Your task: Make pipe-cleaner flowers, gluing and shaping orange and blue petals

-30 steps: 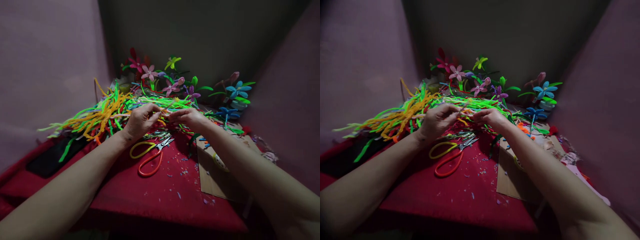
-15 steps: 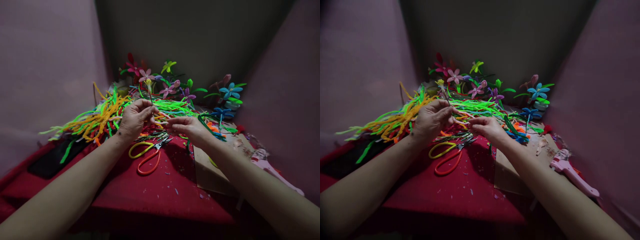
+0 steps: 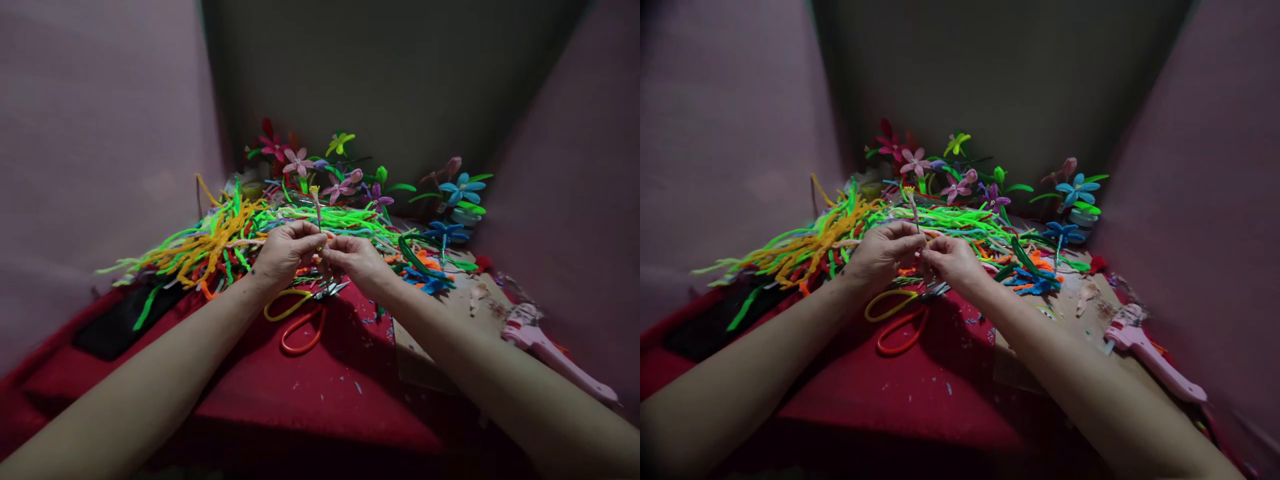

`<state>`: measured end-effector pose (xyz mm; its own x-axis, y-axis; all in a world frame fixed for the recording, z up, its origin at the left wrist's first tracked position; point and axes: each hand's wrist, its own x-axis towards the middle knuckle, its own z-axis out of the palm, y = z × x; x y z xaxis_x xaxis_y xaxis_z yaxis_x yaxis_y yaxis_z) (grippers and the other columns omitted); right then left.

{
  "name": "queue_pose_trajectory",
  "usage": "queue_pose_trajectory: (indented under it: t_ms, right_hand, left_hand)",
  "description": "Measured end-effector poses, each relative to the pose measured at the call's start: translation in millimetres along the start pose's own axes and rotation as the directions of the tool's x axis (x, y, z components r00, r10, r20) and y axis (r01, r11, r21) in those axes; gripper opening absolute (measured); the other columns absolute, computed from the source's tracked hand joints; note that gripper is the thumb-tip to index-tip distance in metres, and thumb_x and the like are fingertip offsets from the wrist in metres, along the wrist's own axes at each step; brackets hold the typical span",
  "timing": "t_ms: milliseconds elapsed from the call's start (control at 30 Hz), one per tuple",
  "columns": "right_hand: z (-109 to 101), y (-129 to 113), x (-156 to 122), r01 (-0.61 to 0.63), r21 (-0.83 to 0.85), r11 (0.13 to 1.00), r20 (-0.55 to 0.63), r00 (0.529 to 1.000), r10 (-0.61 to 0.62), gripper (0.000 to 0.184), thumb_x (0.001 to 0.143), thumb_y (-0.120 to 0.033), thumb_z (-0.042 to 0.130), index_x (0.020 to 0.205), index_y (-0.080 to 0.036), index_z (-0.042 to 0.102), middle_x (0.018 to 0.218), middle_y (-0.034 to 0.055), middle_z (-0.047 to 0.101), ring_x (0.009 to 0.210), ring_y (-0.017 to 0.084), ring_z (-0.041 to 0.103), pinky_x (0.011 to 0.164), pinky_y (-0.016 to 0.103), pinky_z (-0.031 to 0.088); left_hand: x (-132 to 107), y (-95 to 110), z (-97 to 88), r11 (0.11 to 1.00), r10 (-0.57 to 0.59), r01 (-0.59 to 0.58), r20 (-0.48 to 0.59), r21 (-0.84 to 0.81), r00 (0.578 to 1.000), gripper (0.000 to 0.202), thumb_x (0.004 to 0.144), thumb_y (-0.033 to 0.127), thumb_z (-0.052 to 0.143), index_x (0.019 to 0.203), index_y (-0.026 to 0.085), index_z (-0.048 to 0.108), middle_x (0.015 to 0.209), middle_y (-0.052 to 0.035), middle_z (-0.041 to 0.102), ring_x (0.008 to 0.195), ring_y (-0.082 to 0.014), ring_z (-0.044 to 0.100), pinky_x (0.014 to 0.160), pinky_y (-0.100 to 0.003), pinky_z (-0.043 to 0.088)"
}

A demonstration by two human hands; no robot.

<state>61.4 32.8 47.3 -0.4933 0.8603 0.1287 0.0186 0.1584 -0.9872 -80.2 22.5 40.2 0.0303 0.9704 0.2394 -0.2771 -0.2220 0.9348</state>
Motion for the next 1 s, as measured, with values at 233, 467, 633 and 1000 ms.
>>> queue_pose_trajectory:
  t_ms: [233, 467, 633, 1000]
  right_hand:
    - [-1, 2, -28, -0.256, 0.285, 0.924, 0.111, 0.966, 0.234, 0.013, 0.077, -0.026, 0.055, 0.070, -0.015, 0.054, 0.047, -0.0057, 0.048, 0.035, 0.005, 0.039, 0.037, 0.018, 0.027]
    - [1, 0, -55, -0.254, 0.542, 0.801, 0.182, 0.966, 0.183, 0.012, 0.076, -0.025, 0.059, 0.072, -0.016, 0.051, 0.044, -0.0102, 0.033, 0.036, 0.002, 0.017, 0.037, 0.017, 0.010]
    - [11, -4, -69, -0.024, 0.479, 0.878, -0.129, 0.987, 0.098, 0.020, 0.073, -0.030, 0.062, 0.063, -0.016, 0.052, 0.041, -0.0113, 0.026, 0.037, 0.003, 0.014, 0.037, 0.020, 0.008]
    - [10, -20, -83, 0.272, 0.347, 0.897, -0.333, 0.930, -0.154, 0.019, 0.079, -0.029, 0.057, 0.065, -0.016, 0.058, 0.042, -0.0097, 0.028, 0.038, 0.004, 0.019, 0.039, 0.022, 0.016]
  left_hand:
    - [-10, 0, 12.9, 0.997, -0.059, 0.062, 0.067, -0.038, 0.996, 0.016, 0.071, 0.026, 0.068, 0.074, 0.013, 0.060, 0.051, 0.0031, 0.055, 0.038, -0.0047, 0.046, 0.040, -0.016, 0.038]
    - [-28, 13, 38.7, 0.992, -0.077, 0.086, 0.088, -0.095, 0.993, 0.016, 0.077, 0.027, 0.062, 0.075, 0.013, 0.055, 0.053, 0.0016, 0.058, 0.035, -0.0055, 0.044, 0.034, -0.016, 0.034]
    - [-35, 17, 56.6, 0.970, -0.025, 0.044, 0.083, -0.240, 0.996, 0.013, 0.079, 0.021, 0.059, 0.072, 0.015, 0.051, 0.057, 0.0039, 0.056, 0.038, -0.0034, 0.039, 0.039, -0.016, 0.036]
    - [-40, 26, 85.9, 0.849, 0.037, 0.003, 0.064, -0.528, 0.997, 0.011, 0.084, 0.013, 0.054, 0.074, 0.016, 0.050, 0.060, 0.0043, 0.053, 0.042, -0.0016, 0.042, 0.041, -0.012, 0.034]
